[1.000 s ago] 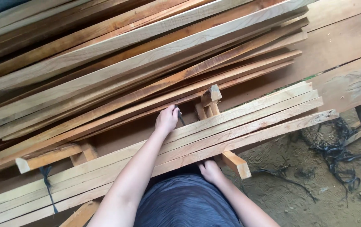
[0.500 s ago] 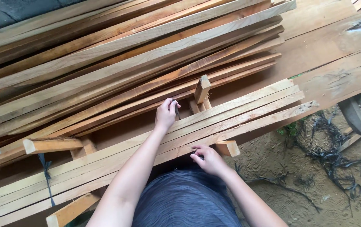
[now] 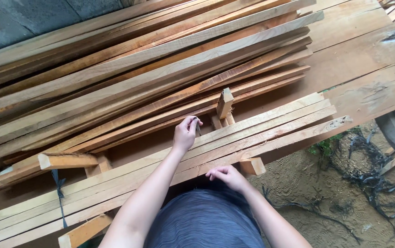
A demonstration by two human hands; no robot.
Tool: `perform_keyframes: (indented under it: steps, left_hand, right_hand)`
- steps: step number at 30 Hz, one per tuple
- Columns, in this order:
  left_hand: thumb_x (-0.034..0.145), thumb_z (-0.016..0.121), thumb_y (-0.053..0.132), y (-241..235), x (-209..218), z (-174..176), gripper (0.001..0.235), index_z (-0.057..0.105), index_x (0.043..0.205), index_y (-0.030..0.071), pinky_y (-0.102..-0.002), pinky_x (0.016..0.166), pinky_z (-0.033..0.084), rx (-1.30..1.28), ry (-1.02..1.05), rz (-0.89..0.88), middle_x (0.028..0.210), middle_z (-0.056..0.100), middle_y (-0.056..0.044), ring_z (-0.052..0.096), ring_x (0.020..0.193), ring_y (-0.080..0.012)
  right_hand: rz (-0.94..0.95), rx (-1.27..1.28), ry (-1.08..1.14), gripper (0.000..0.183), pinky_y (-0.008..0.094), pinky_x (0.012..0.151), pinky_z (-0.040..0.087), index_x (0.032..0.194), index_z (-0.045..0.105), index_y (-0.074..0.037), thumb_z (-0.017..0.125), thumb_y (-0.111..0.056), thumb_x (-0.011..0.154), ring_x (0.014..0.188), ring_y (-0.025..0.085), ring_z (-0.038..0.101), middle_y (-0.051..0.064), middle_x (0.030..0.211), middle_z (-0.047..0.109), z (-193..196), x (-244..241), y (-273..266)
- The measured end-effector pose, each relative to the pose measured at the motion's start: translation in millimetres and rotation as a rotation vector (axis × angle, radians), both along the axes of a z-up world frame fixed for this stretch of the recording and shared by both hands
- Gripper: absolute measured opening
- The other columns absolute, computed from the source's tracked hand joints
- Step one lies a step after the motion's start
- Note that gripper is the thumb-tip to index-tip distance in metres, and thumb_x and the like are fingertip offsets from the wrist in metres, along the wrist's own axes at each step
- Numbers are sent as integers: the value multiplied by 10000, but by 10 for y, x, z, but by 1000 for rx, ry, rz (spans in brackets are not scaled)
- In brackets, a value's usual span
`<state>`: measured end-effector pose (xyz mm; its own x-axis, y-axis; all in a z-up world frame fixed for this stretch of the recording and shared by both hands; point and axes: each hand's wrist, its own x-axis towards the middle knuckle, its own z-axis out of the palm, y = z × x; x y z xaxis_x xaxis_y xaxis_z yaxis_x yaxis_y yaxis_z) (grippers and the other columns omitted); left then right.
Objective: The person ties a bundle of wooden planks together using a black strap. They wrap the strap around the planks, tie a knot, and then lift the secured bundle to place it on a nearby stack.
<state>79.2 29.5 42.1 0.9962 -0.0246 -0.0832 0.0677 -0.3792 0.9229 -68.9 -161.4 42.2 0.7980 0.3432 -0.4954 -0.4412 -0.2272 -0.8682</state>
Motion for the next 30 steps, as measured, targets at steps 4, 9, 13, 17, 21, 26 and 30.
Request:
perform_keyframes:
  steps: [4, 9, 13, 17, 21, 26, 30]
  left_hand:
    - [1031, 579, 231, 30, -55, -12, 178, 733, 948, 263, -226, 636, 461, -40, 17, -22, 840, 783, 105, 588, 646, -86]
    - [1037, 573, 191, 46, -130, 151, 192, 744, 953, 220, -244, 645, 461, -84, 20, 2, 851, 792, 58, 571, 670, -98]
    - [1047, 584, 230, 154, -83, 4, 190, 751, 957, 225, -272, 763, 525, -94, 46, 59, 891, 799, 46, 697, 786, -140]
    - [1040, 600, 242, 284, -57, -109, 185, 764, 957, 231, -318, 802, 551, -77, 70, 100, 900, 789, 12, 741, 852, -197]
    - [1035, 625, 237, 400, 27, -220, 178, 774, 951, 188, -354, 820, 578, -39, 51, 169, 966, 784, -37, 756, 877, -245]
    - [1006, 667, 206, 301, 46, -198, 134, 787, 956, 172, -389, 838, 575, -11, -86, 78, 940, 760, -68, 740, 935, -304]
    - [965, 711, 160, 111, -29, -52, 87, 789, 927, 168, -358, 836, 571, -58, -119, 6, 918, 763, -33, 746, 914, -255]
  right_hand:
    - [-192, 117, 4, 396, 359, 950, 501, 987, 824, -56, 504, -287, 1022, 957, 193, 635, 102, 1059, 792, 92, 248, -12]
    - [-385, 211, -127, 288, 392, 1006, 537, 1140, 783, -11, 540, -72, 998, 1041, 220, 697, 166, 1104, 771, -382, 570, 223]
    - [-548, 281, -247, 273, 343, 896, 607, 1154, 748, 20, 527, 32, 993, 905, 214, 757, 144, 1095, 733, -603, 768, 495]
    - [-594, 233, -395, 278, 342, 827, 626, 1145, 734, 28, 496, 55, 1003, 815, 197, 750, 138, 1090, 704, -640, 861, 638]
    - [-648, 205, -463, 261, 362, 827, 631, 1139, 737, 30, 515, 66, 1007, 805, 190, 739, 131, 1110, 678, -341, 914, 687]
    - [-534, -70, -513, 229, 318, 676, 622, 1173, 726, 20, 602, 25, 981, 697, 201, 729, 155, 1089, 671, -589, 1058, 642]
    - [-367, -289, -703, 177, 387, 821, 592, 1069, 760, -43, 754, -80, 895, 936, 300, 733, 108, 1021, 696, -665, 1148, 636]
